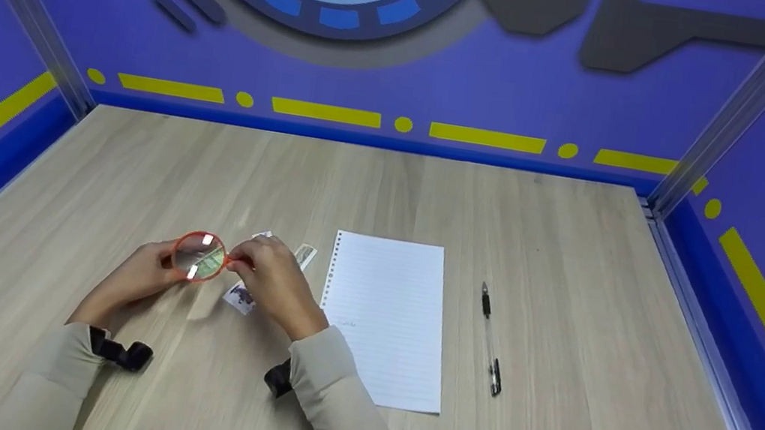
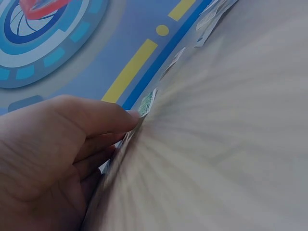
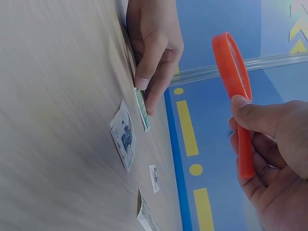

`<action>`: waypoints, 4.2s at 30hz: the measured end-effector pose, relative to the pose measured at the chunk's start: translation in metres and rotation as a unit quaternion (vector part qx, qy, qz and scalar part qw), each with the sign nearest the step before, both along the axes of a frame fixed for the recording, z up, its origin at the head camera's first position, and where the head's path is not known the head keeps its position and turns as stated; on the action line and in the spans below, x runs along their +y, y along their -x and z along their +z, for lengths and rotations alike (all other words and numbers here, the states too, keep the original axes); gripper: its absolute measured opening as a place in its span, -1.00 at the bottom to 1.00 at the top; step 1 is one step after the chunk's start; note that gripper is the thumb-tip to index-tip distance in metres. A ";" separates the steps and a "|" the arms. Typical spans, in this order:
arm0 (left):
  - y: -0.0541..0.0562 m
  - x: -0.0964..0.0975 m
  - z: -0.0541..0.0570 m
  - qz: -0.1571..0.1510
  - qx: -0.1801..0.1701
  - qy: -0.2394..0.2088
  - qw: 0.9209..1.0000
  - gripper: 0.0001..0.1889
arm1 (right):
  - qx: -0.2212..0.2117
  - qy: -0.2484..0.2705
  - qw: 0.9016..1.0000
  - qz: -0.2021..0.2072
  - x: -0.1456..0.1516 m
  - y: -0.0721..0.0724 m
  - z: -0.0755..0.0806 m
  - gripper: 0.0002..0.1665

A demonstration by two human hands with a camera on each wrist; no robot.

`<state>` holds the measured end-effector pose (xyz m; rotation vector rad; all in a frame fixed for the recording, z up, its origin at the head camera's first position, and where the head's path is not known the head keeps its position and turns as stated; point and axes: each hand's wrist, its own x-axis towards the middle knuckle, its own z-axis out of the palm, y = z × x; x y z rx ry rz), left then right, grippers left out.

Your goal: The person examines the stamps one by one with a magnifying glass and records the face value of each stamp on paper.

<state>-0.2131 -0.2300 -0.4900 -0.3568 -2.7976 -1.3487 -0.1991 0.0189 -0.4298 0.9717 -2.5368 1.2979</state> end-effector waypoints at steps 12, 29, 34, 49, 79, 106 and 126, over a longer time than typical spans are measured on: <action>0.000 0.000 0.000 0.002 -0.031 -0.024 0.999 -0.60 | 0.021 0.027 0.999 -0.020 0.022 0.002 0.002 -0.88; -0.001 0.000 0.004 0.011 -0.044 -0.007 0.999 -0.58 | 0.041 0.011 0.996 -0.082 0.079 0.008 0.007 -0.88; -0.002 0.001 0.004 0.015 -0.047 -0.011 0.999 -0.58 | 0.049 0.011 0.995 -0.091 0.096 0.010 0.008 -0.89; -0.003 0.000 0.001 0.007 -0.044 -0.013 0.999 -0.58 | 0.118 0.024 0.984 -0.135 0.151 0.011 0.013 -0.90; -0.002 0.000 0.001 0.003 -0.047 -0.022 0.999 -0.58 | 0.058 -0.019 0.946 -0.319 0.297 -0.013 0.001 -0.75; -0.003 -0.001 0.003 0.008 -0.049 -0.020 0.999 -0.59 | -0.077 -0.090 0.896 -0.428 0.388 -0.035 -0.024 -0.57; -0.003 0.000 0.001 0.004 -0.038 -0.023 0.999 -0.60 | -0.145 -0.134 0.870 -0.451 0.405 -0.037 -0.037 -0.52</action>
